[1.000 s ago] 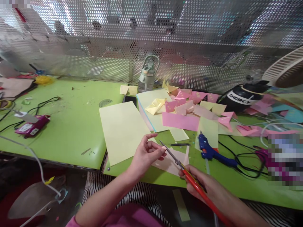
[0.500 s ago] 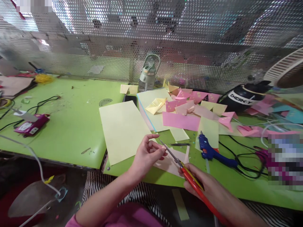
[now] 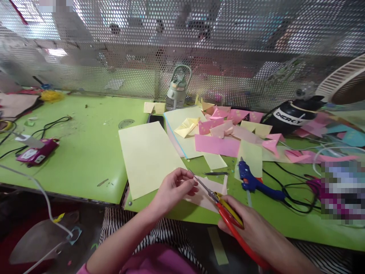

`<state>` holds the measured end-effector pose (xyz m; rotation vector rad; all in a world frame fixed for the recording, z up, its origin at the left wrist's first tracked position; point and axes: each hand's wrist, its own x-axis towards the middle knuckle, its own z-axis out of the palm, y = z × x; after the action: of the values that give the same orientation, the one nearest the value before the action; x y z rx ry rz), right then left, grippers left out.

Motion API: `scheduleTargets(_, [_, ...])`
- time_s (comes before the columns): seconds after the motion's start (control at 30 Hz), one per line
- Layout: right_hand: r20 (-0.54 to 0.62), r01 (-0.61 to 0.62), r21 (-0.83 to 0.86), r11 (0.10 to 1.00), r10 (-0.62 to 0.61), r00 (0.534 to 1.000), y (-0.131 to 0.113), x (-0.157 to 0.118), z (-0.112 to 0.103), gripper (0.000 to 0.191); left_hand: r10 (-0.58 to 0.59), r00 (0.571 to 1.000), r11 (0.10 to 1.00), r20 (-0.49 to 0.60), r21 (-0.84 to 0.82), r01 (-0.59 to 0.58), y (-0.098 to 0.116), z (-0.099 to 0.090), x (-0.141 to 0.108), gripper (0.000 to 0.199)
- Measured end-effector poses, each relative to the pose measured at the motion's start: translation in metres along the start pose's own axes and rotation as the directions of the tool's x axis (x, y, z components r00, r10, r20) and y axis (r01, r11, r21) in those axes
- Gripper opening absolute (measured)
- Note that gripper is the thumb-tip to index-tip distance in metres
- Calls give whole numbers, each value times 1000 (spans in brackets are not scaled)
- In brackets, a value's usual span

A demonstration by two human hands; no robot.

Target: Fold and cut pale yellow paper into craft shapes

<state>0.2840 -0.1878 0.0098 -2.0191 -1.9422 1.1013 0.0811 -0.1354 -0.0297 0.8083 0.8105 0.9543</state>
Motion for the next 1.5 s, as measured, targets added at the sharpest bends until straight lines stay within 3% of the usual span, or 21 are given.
scheduleTargets(0.17, [23,-7,2,1000,7,1000,1,0,-1,22,-19,1000,1000,18,-2,19,1,-4,2,43])
scheduleTargets(0.3, [5,-26,14,1000,26,1000,0,-2,1,32,-38,999,986,-26,-161,33,-3,3,2,45])
scheduleTargets(0.43, [-131,-52,-87,995,40,991,-2,-3,8,47,37,994,945,-101,-320,-68,-7,15,-1,42])
scheduleTargets(0.6, [-287,-11,-204,979,-49,957,-1,3,17,54,115,984,912,-137,-377,-159,-15,24,-2,40])
scheduleTargets(1.03, [-160,1,-78,997,-13,987,-10,-1,14,49,116,985,932,-127,-329,-152,-18,24,-4,42])
scheduleTargets(1.5, [-125,-70,48,996,75,989,-14,-2,13,37,109,986,950,-129,-278,-141,-18,27,-4,45])
